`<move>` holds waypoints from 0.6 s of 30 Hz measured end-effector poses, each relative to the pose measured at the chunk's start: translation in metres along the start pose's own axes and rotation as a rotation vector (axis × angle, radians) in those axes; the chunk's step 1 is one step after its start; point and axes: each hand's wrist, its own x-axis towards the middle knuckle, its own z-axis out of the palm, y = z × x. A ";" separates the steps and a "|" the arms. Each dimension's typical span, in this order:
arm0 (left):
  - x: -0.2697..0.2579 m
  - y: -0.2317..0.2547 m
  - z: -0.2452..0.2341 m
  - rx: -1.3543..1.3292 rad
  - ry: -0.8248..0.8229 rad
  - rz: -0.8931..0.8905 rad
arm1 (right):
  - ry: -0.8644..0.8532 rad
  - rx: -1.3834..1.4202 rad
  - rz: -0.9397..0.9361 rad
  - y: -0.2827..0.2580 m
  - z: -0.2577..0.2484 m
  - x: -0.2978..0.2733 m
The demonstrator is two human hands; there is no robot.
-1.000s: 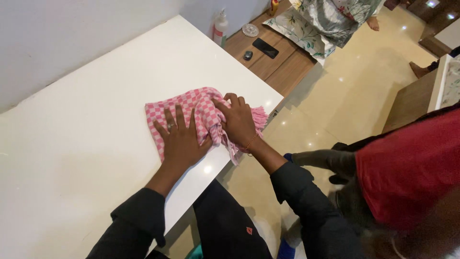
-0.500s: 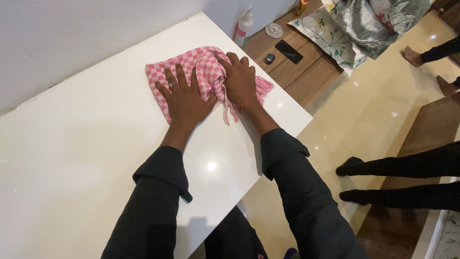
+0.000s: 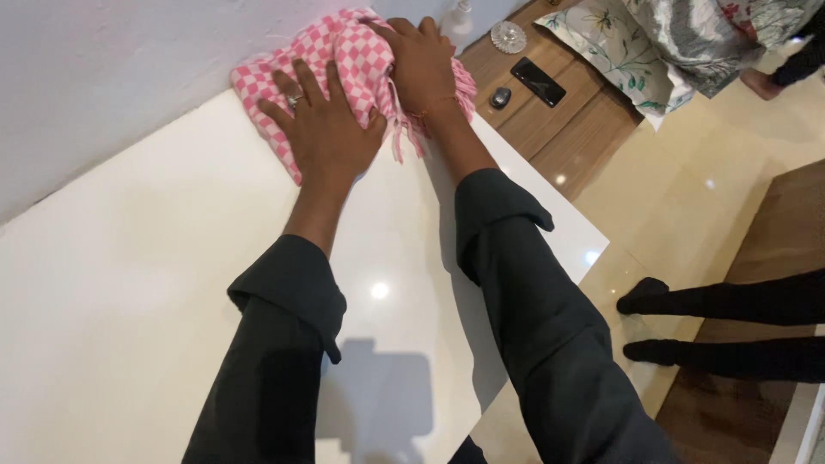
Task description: Cleaning and organizing a white desk using a cloth, spray, and arranging various items.
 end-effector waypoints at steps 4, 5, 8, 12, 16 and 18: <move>0.013 -0.008 0.001 0.017 0.002 0.041 | -0.087 -0.046 0.008 -0.004 0.001 0.017; 0.013 -0.008 -0.005 -0.003 -0.016 0.024 | -0.109 0.025 0.026 -0.004 0.001 0.019; 0.016 -0.014 -0.005 -0.008 -0.003 0.028 | -0.101 0.111 0.030 0.001 0.014 0.028; 0.015 -0.024 -0.001 -0.026 0.050 0.050 | -0.065 0.119 -0.011 0.005 0.030 0.031; 0.014 -0.028 0.000 -0.038 0.041 0.032 | -0.088 0.186 0.015 -0.003 0.021 0.026; 0.012 -0.031 0.002 -0.028 0.030 0.031 | -0.128 0.188 0.066 -0.009 0.014 0.020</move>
